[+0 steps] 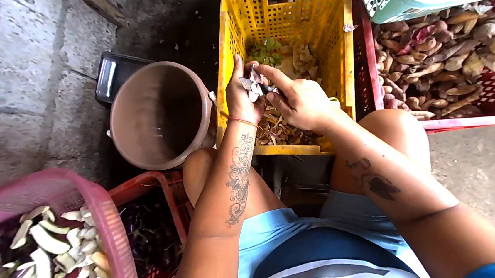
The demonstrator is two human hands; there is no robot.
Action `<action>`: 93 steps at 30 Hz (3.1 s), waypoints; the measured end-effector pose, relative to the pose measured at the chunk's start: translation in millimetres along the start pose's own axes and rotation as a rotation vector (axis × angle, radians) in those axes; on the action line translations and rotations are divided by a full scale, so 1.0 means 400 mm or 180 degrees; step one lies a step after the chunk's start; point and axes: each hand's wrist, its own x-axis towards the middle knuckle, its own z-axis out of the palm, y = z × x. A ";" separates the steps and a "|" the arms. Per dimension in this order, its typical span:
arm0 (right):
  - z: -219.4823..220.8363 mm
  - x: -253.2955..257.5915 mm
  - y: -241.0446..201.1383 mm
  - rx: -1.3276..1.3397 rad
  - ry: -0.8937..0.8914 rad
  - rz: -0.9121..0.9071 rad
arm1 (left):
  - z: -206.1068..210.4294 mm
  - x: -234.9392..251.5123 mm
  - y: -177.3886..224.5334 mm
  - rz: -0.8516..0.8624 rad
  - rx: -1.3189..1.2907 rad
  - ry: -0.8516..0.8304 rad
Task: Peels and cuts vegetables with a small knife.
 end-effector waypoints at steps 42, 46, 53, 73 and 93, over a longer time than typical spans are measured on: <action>0.063 -0.006 0.056 0.2902 -0.0276 0.2700 | -0.338 0.065 0.081 0.0381 0.3692 0.2615; 0.054 -0.004 0.043 0.2974 -0.0303 0.2540 | -0.330 0.061 0.075 0.0554 0.3184 0.2579; -0.122 -0.001 0.029 0.3493 0.0426 0.1577 | -0.288 0.075 0.066 0.0964 0.1924 0.2119; -0.400 -0.468 0.827 -0.0851 0.0326 0.4082 | -0.094 0.085 0.004 0.0884 0.2004 0.1352; -0.488 -0.450 0.560 0.0121 0.0955 0.2750 | -0.067 0.041 0.017 0.0811 0.1829 -0.0029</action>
